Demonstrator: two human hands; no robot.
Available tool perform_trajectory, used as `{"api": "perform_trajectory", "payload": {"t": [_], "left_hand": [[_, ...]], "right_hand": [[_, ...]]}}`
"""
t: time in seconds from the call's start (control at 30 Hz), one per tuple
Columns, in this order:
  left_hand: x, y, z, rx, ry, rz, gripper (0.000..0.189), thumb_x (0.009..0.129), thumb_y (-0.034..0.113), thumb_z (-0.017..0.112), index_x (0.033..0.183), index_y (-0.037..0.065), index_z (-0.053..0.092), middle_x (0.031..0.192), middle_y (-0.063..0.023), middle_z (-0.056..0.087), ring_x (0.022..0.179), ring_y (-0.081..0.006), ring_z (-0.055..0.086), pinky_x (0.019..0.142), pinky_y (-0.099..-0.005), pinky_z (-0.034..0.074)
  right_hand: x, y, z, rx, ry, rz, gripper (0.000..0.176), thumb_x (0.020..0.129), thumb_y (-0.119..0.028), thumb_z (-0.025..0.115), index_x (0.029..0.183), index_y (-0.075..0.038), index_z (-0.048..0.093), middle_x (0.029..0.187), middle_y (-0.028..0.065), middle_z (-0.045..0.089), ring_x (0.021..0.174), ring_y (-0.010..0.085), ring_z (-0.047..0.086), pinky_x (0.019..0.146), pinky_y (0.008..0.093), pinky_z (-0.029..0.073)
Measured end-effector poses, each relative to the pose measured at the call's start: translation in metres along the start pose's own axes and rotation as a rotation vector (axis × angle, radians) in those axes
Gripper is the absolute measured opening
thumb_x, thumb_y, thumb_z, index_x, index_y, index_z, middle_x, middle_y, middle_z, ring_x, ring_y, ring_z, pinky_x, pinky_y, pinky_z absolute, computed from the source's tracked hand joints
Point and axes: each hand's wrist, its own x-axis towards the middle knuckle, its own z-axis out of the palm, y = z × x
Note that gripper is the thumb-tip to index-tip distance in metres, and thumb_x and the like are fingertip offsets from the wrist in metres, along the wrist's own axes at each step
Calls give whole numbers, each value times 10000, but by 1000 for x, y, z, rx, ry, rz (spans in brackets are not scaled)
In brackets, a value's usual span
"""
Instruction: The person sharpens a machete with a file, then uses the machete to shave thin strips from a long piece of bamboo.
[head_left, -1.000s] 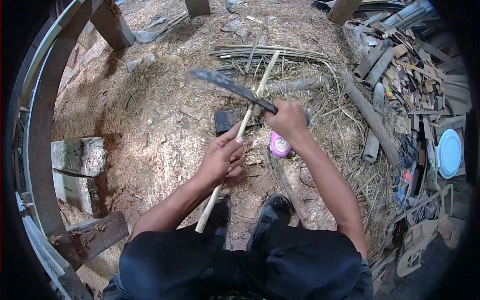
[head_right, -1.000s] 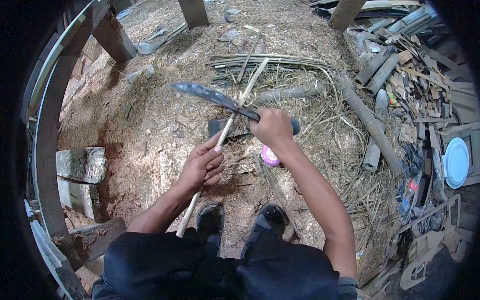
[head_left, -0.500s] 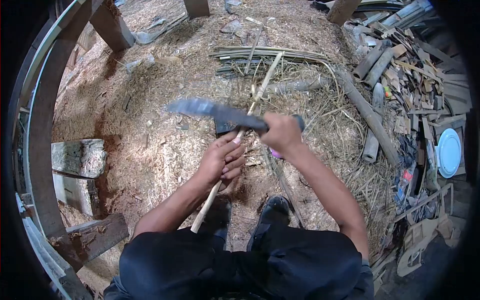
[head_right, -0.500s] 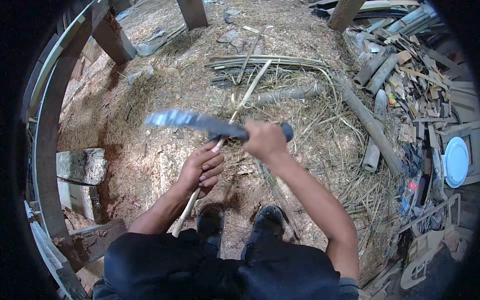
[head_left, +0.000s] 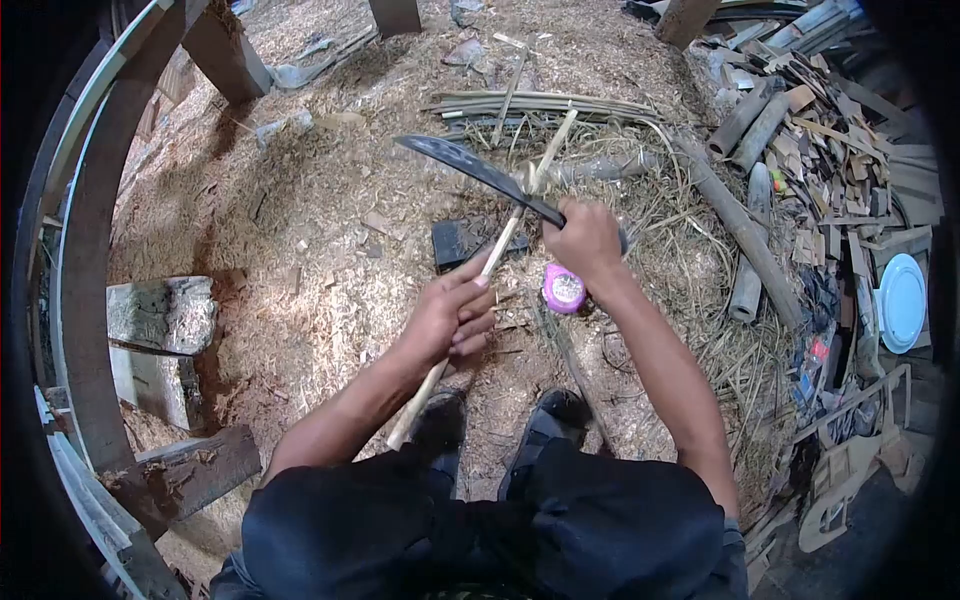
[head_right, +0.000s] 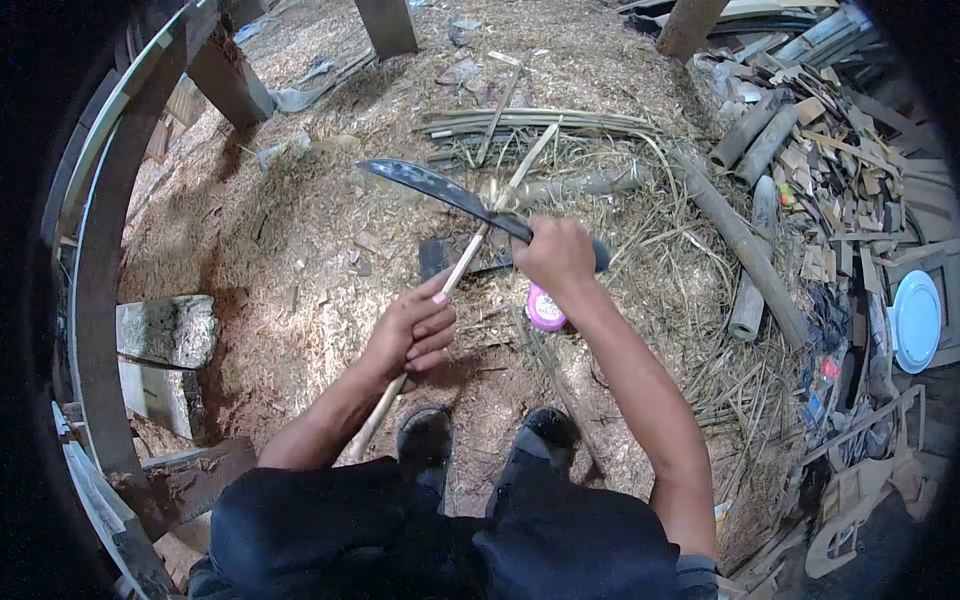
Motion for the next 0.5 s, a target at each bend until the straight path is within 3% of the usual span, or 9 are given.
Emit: {"api": "perform_trajectory", "payload": {"t": [0.1,0.17,0.2,0.3,0.37,0.4,0.43,0.47,0.5], "left_hand": [[4,-3,-5,32,-56,41,531,1012,148,394,1518,137,235,563,47,291,377,-57,227,295,-199,227],[3,-4,-3,34,14,47,525,1011,153,398,1517,127,256,590,25,365,403,-71,275,332,-201,267],[9,-2,-8,8,27,39,555,988,138,426,1515,116,255,628,-1,438,407,-75,302,326,-201,276],[17,6,-8,-175,136,-26,554,963,110,434,1497,92,286,673,-12,474,419,-71,331,334,-193,281],[19,3,-15,-142,116,-12,535,950,102,439,1471,73,320,699,-10,477,431,-65,353,343,-187,287],[19,0,-16,-107,70,35,519,950,104,450,1456,62,340,695,-7,469,431,-64,354,346,-189,288],[20,-2,-16,-71,25,83,504,950,105,462,1440,51,359,691,-4,460,431,-63,355,349,-191,290],[21,-4,-14,22,157,59,494,966,123,459,1445,56,358,676,1,431,422,-56,333,314,-180,259],[18,-6,-15,21,159,56,494,966,123,459,1445,56,358,676,1,431,422,-56,333,314,-180,259]], "right_hand": [[5,1,1,120,-10,29,226,778,-226,647,715,-10,668,626,189,645,598,324,653,599,433,517],[0,-3,-2,450,-20,87,265,783,-241,663,687,4,685,586,202,630,528,315,626,550,432,498],[-3,-3,0,451,-23,93,265,783,-241,663,687,4,685,586,202,630,528,315,626,550,432,498],[-2,-6,4,523,7,94,274,787,-236,668,684,16,702,560,205,618,471,285,588,513,420,483],[-8,-6,12,413,-13,44,256,797,-220,647,677,4,683,519,165,599,473,273,591,507,404,486],[-12,-8,14,244,-12,-94,187,776,-175,624,668,-27,661,524,141,593,495,302,618,507,404,502],[-17,-11,16,244,-11,-94,187,776,-175,624,668,-27,661,524,141,593,495,302,618,507,404,502],[-24,-15,20,158,84,-271,149,758,-161,620,678,-41,657,549,136,602,524,312,632,525,413,515],[-28,-18,21,70,177,-447,113,740,-147,615,688,-54,653,573,131,612,554,323,646,542,422,528]]}}
